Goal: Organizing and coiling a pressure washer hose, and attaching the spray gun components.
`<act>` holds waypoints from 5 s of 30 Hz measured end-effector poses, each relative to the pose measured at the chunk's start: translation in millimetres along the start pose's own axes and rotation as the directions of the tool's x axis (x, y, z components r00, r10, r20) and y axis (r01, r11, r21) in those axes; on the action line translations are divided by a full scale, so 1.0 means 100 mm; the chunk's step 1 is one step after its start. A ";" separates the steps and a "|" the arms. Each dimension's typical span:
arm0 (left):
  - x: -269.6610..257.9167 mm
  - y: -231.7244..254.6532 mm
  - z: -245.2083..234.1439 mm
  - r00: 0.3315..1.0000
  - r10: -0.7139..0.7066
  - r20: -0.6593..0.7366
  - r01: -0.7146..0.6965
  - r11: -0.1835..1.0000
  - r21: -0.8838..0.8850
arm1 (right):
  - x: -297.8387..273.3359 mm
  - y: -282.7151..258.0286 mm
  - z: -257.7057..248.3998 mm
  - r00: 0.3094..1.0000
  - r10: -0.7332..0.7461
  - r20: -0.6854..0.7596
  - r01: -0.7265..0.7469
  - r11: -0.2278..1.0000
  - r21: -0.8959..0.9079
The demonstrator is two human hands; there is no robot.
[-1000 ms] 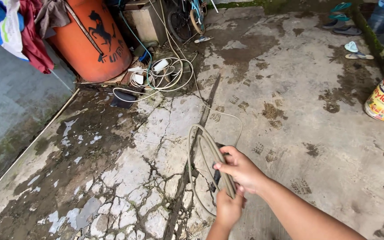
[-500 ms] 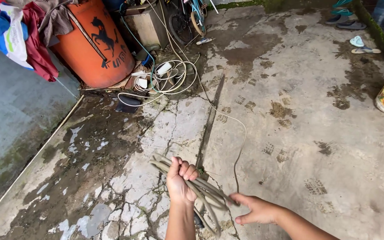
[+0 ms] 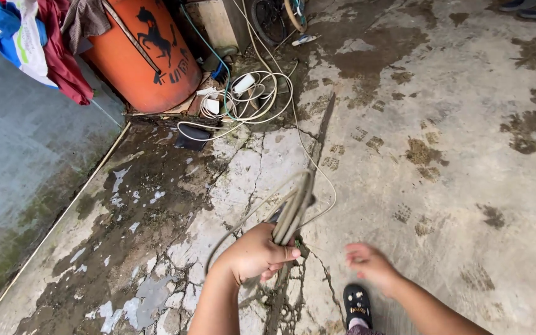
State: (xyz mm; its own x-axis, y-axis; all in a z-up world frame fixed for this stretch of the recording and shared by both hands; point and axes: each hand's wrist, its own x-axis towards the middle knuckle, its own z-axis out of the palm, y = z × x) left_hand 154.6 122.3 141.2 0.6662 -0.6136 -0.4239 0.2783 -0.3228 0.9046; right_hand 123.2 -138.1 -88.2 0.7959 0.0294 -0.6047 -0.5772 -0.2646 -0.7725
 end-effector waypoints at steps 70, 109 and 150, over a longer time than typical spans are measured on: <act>2.53 1.82 -2.03 0.597 0.628 -0.498 -0.273 0.743 0.611 | 1.92 -1.48 -1.63 0.555 0.039 -0.831 0.240 0.949 0.204; 0.47 1.91 -3.52 0.474 0.804 0.359 -0.398 -0.168 0.902 | 3.52 -4.54 1.84 0.504 -0.554 0.663 0.814 0.561 -0.150; 2.52 0.57 -3.39 0.357 0.933 0.042 -0.055 -0.024 0.998 | 1.70 -4.22 -1.33 0.148 -0.904 -0.401 0.809 0.344 -0.477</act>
State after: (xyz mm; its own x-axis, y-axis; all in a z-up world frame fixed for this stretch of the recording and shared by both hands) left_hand 573.1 193.9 100.9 0.4680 -0.5506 0.6912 -0.7342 -0.6776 -0.0427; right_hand 526.6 -149.3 160.9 0.7129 -0.1433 0.6865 0.5323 -0.5266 -0.6628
